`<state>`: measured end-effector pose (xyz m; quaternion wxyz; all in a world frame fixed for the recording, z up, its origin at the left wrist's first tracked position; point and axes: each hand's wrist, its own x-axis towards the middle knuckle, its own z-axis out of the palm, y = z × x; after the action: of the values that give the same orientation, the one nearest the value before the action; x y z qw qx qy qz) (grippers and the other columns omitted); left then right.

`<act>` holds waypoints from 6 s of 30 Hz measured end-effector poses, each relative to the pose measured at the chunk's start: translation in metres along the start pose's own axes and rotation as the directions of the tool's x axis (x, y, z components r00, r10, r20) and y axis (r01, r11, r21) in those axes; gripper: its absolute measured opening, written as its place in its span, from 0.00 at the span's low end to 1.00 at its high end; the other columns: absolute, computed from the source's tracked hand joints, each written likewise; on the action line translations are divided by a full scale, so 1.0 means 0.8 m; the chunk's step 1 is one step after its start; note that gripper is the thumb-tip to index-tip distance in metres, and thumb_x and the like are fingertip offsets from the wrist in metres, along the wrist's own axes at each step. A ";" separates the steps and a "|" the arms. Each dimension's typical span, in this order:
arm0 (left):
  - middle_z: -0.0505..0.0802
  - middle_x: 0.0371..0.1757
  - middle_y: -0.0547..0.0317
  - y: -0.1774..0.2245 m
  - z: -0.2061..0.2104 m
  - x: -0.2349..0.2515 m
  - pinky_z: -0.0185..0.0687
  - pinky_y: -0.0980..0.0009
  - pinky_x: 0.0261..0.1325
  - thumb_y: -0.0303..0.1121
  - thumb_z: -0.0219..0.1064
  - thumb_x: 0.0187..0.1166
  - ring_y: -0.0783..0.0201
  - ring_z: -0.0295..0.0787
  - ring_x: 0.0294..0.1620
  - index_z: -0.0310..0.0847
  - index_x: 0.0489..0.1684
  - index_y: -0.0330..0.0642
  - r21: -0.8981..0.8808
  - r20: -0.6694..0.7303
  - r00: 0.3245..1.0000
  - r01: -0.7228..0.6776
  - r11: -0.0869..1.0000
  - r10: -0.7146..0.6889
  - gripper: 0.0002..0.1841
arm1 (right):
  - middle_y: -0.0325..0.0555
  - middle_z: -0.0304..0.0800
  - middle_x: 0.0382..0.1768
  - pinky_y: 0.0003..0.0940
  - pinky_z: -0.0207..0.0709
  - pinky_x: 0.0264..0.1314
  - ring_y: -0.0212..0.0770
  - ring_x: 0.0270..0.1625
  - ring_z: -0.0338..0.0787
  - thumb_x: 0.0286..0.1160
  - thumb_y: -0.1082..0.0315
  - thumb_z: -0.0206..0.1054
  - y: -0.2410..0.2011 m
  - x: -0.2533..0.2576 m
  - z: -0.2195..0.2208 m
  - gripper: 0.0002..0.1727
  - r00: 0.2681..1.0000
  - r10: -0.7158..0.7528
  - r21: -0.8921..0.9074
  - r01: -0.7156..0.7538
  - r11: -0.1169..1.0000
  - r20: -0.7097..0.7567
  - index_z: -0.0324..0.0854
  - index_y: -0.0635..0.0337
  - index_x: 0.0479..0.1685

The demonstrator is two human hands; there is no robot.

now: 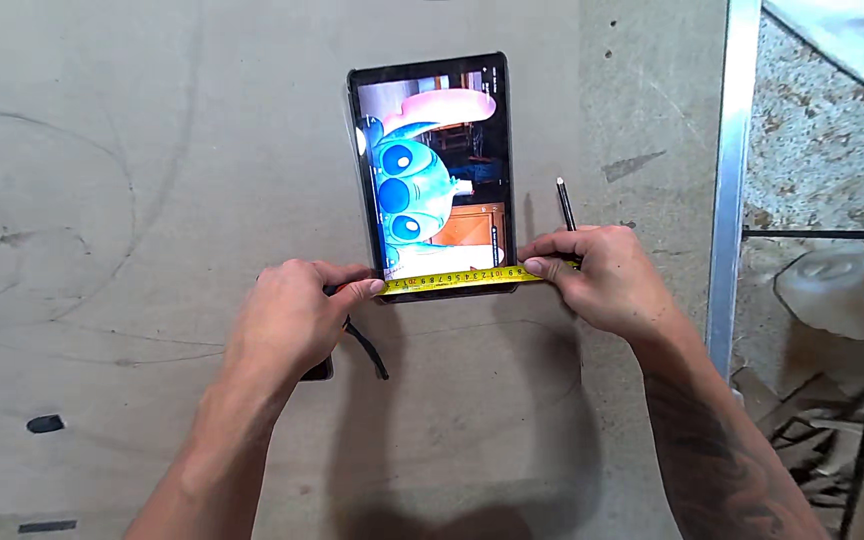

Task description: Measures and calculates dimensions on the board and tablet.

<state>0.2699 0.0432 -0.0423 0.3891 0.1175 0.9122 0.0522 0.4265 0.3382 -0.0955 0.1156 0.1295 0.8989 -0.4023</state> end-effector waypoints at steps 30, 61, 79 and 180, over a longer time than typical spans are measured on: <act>0.97 0.55 0.82 -0.007 0.008 0.003 0.86 0.45 0.53 0.61 0.70 0.76 0.71 0.94 0.55 0.96 0.51 0.78 -0.094 0.015 1.000 0.003 0.996 -0.001 0.13 | 0.27 0.94 0.40 0.25 0.86 0.47 0.21 0.43 0.90 0.76 0.62 0.73 0.009 -0.007 0.008 0.06 0.997 -0.020 0.082 0.025 0.996 -0.072 0.96 0.41 0.42; 0.97 0.41 0.70 -0.202 0.152 -0.316 0.92 0.54 0.51 0.67 0.70 0.72 0.68 0.94 0.41 0.92 0.61 0.66 -0.413 0.381 0.924 0.196 0.890 -0.027 0.25 | 0.44 0.92 0.51 0.47 0.91 0.58 0.45 0.54 0.93 0.75 0.71 0.69 -0.156 -0.270 0.116 0.16 0.997 -0.079 0.600 0.056 0.798 0.012 0.79 0.55 0.61; 0.91 0.33 0.62 -0.152 0.243 -0.395 0.88 0.58 0.46 0.75 0.52 0.77 0.64 0.89 0.34 0.83 0.68 0.57 -0.562 0.227 0.953 -0.042 0.826 0.202 0.37 | 0.44 0.96 0.41 0.37 0.93 0.53 0.41 0.45 0.96 0.59 0.65 0.87 -0.233 -0.406 0.254 0.20 0.893 0.242 0.613 -0.439 0.656 0.380 0.87 0.61 0.48; 0.97 0.44 0.53 -0.271 0.127 -0.198 0.80 0.30 0.47 0.61 0.73 0.73 0.43 0.93 0.50 0.96 0.42 0.64 -0.012 -0.028 0.974 0.224 0.975 -0.224 0.16 | 0.43 0.92 0.35 0.39 0.81 0.45 0.35 0.36 0.88 0.82 0.52 0.69 -0.020 -0.295 0.172 0.17 0.671 0.543 0.192 -0.526 0.828 -0.504 0.90 0.56 0.47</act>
<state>0.4118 -0.2063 -0.0423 0.3799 0.0115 0.9249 0.0139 0.6569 0.1914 -0.0998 -0.0309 0.4961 0.8099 -0.3114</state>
